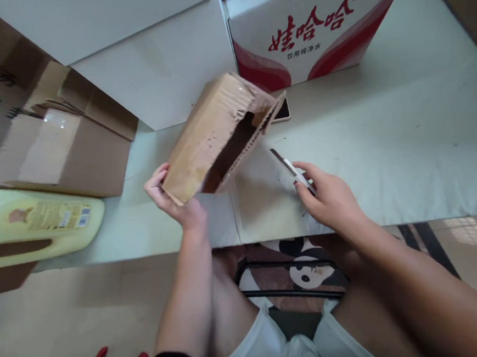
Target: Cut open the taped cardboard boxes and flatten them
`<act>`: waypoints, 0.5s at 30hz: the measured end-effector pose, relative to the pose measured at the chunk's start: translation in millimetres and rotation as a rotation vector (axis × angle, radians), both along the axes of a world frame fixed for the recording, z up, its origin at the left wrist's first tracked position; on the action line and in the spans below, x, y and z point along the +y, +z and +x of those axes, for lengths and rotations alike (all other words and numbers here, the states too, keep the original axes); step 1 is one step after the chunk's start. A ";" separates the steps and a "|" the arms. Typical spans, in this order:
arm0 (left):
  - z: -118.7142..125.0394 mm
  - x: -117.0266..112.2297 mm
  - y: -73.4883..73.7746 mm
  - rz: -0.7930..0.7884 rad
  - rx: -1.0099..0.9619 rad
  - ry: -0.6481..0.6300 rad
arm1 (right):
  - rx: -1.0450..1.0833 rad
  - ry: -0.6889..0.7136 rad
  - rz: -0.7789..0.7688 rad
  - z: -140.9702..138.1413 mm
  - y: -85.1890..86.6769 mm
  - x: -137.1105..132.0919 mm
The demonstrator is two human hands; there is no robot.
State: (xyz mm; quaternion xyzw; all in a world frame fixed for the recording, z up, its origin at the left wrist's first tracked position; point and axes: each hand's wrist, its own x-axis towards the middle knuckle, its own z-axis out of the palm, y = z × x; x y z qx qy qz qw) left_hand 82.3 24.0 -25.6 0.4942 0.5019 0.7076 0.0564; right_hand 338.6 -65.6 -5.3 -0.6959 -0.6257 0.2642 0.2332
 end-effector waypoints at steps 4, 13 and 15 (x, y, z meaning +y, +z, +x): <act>-16.7 -2.4 7.0 -0.120 -0.365 -0.198 | -0.199 0.011 -0.030 3.6 -10.0 8.9; -29.3 -17.2 -9.2 -0.567 -0.368 -0.639 | 0.284 0.267 0.250 -9.1 -11.6 3.4; -24.9 -17.0 -16.1 -0.612 -0.450 -0.560 | 0.354 0.236 0.230 -12.2 -9.5 2.3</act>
